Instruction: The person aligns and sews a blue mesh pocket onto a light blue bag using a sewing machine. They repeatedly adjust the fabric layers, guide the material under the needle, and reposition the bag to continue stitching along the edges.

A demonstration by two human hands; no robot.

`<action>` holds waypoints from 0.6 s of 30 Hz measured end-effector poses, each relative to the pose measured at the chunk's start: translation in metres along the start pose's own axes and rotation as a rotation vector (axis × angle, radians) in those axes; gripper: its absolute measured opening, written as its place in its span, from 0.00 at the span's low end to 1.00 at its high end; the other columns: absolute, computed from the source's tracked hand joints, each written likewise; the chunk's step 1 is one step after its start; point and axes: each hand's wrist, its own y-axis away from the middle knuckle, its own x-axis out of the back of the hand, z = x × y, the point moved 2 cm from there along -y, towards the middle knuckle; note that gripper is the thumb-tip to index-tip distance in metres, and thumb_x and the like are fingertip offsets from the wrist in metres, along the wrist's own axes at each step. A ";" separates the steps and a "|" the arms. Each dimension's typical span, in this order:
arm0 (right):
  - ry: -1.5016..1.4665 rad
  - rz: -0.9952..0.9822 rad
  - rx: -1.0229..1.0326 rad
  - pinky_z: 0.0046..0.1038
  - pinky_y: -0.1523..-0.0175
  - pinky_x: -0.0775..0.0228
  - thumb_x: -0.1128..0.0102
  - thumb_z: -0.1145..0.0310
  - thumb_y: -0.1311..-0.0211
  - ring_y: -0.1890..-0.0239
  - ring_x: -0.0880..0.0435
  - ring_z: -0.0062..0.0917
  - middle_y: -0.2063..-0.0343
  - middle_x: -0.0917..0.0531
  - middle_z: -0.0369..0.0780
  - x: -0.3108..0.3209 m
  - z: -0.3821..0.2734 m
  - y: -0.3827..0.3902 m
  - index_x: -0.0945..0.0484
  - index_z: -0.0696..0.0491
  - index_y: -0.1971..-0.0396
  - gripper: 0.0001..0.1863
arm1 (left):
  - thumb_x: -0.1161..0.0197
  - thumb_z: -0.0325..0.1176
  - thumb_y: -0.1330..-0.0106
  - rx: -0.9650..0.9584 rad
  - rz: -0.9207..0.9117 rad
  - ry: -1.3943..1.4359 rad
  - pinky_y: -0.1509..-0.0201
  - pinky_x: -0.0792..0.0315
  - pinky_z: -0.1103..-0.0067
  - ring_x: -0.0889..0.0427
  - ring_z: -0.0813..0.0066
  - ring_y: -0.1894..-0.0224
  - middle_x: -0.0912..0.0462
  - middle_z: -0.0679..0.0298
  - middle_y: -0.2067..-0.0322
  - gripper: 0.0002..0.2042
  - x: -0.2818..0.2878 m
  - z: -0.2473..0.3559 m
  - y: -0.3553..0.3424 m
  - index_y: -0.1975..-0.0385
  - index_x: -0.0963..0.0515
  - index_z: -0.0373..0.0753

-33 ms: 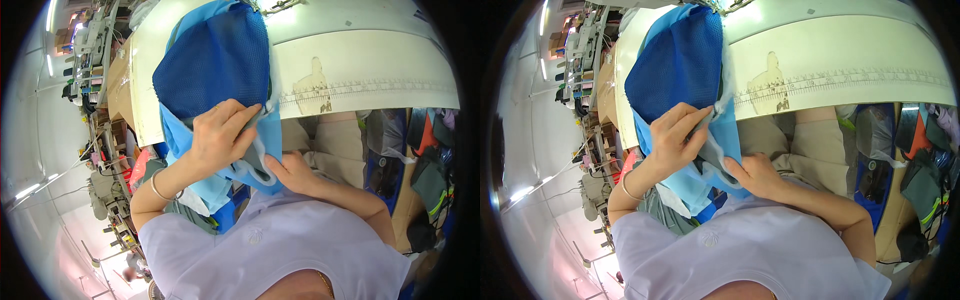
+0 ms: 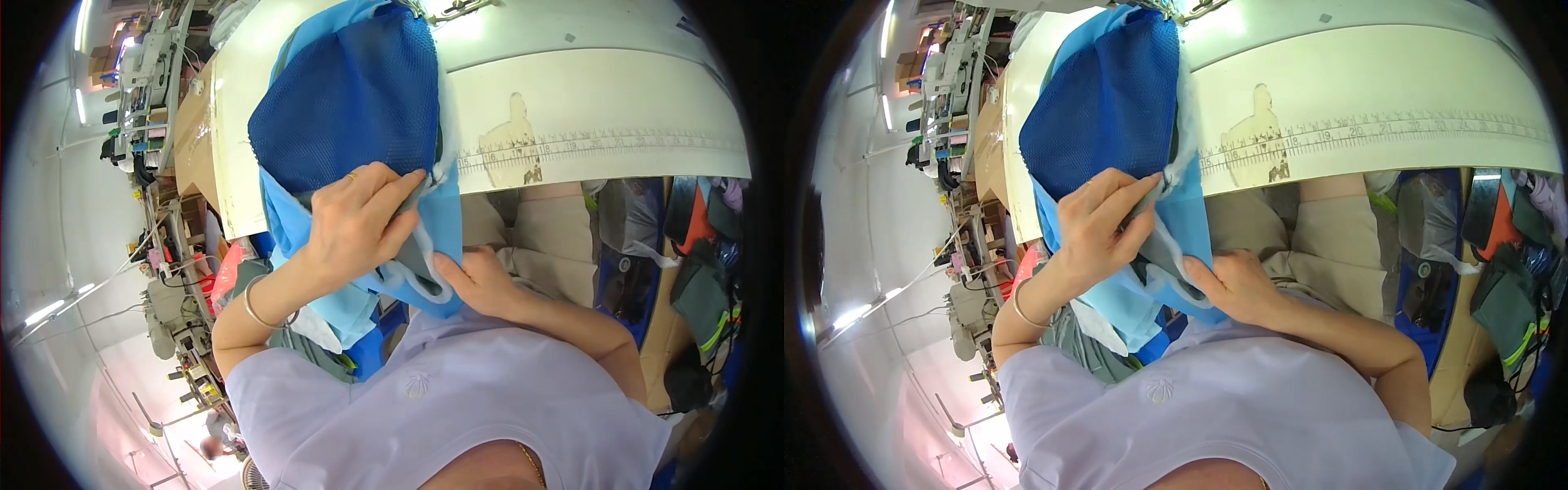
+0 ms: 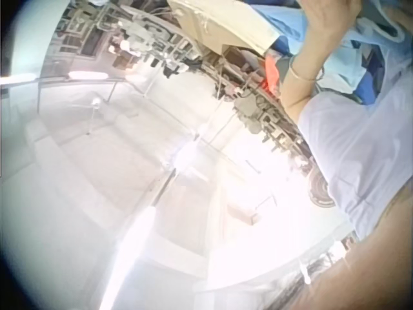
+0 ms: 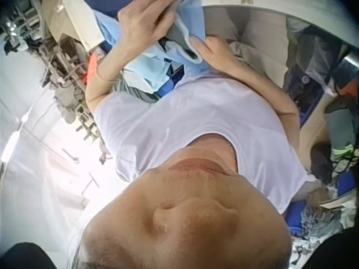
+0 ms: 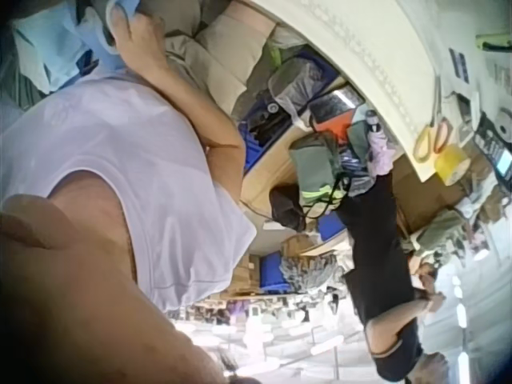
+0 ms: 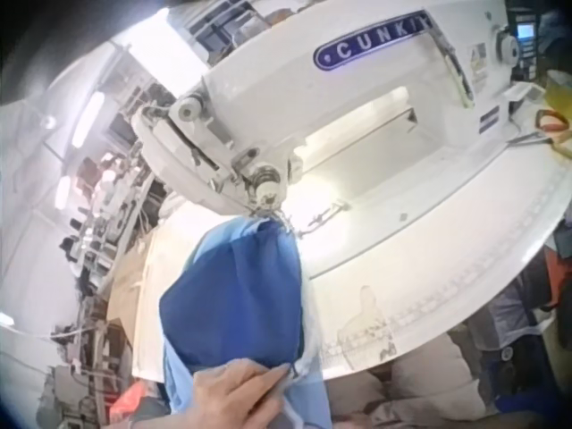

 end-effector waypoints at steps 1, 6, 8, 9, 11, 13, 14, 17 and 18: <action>0.014 -0.002 0.005 0.42 0.70 0.28 0.48 0.58 0.22 0.79 0.18 0.45 0.83 0.20 0.50 0.003 -0.005 0.001 0.19 0.61 0.75 0.24 | 0.30 0.22 0.48 -0.038 0.001 -0.034 0.73 0.26 0.75 0.20 0.68 0.75 0.18 0.60 0.70 0.17 0.001 0.001 -0.001 0.56 0.13 0.32; 0.039 -0.027 0.044 0.41 0.69 0.27 0.49 0.59 0.22 0.79 0.17 0.44 0.82 0.18 0.49 0.008 -0.010 0.003 0.19 0.60 0.74 0.23 | 0.30 0.24 0.46 -0.123 -0.014 -0.142 0.76 0.29 0.76 0.22 0.70 0.77 0.20 0.62 0.72 0.15 -0.011 0.005 0.000 0.57 0.13 0.31; 0.039 -0.002 0.042 0.41 0.69 0.27 0.49 0.59 0.21 0.79 0.17 0.43 0.82 0.18 0.49 0.009 -0.010 0.005 0.19 0.60 0.74 0.24 | 0.30 0.25 0.45 -0.125 0.008 -0.111 0.76 0.30 0.76 0.23 0.71 0.78 0.21 0.62 0.73 0.14 -0.012 0.003 -0.001 0.57 0.14 0.30; 0.113 -0.009 0.060 0.40 0.69 0.27 0.47 0.60 0.23 0.78 0.17 0.42 0.81 0.17 0.48 0.012 -0.010 0.005 0.18 0.60 0.74 0.21 | 0.30 0.26 0.44 -0.126 0.019 -0.096 0.77 0.30 0.76 0.23 0.71 0.78 0.22 0.62 0.73 0.14 -0.013 0.002 -0.002 0.57 0.14 0.30; 0.260 -0.030 0.099 0.38 0.70 0.27 0.42 0.64 0.27 0.77 0.16 0.39 0.79 0.16 0.45 0.022 -0.017 0.004 0.18 0.58 0.75 0.17 | 0.30 0.28 0.44 -0.148 0.041 -0.111 0.77 0.30 0.78 0.24 0.73 0.78 0.23 0.64 0.74 0.13 -0.012 -0.001 -0.001 0.60 0.14 0.31; 0.487 0.220 0.444 0.35 0.70 0.26 0.36 0.68 0.33 0.76 0.16 0.35 0.75 0.15 0.42 0.041 -0.042 0.001 0.16 0.57 0.71 0.09 | 0.29 0.28 0.44 -0.171 0.100 -0.109 0.78 0.29 0.79 0.24 0.74 0.79 0.23 0.65 0.75 0.11 -0.009 -0.002 0.000 0.61 0.13 0.32; 0.593 0.343 0.621 0.33 0.70 0.26 0.34 0.70 0.36 0.76 0.16 0.34 0.73 0.14 0.40 0.052 -0.058 -0.003 0.16 0.56 0.69 0.05 | 0.29 0.27 0.45 -0.175 0.147 -0.102 0.78 0.30 0.79 0.24 0.74 0.80 0.22 0.65 0.75 0.11 -0.006 -0.002 0.001 0.62 0.13 0.32; 0.897 0.514 0.807 0.34 0.58 0.20 0.34 0.79 0.44 0.64 0.13 0.39 0.64 0.13 0.42 0.087 -0.097 -0.038 0.15 0.59 0.60 0.11 | 0.28 0.25 0.46 -0.175 0.206 -0.110 0.79 0.30 0.79 0.23 0.74 0.81 0.20 0.64 0.76 0.09 0.009 0.001 -0.003 0.65 0.13 0.32; 0.963 0.517 0.800 0.35 0.55 0.20 0.35 0.80 0.44 0.60 0.13 0.39 0.61 0.13 0.44 0.091 -0.102 -0.052 0.16 0.61 0.57 0.13 | 0.28 0.25 0.47 -0.172 0.219 -0.120 0.80 0.30 0.79 0.23 0.74 0.82 0.19 0.64 0.76 0.08 0.015 0.003 -0.004 0.66 0.13 0.32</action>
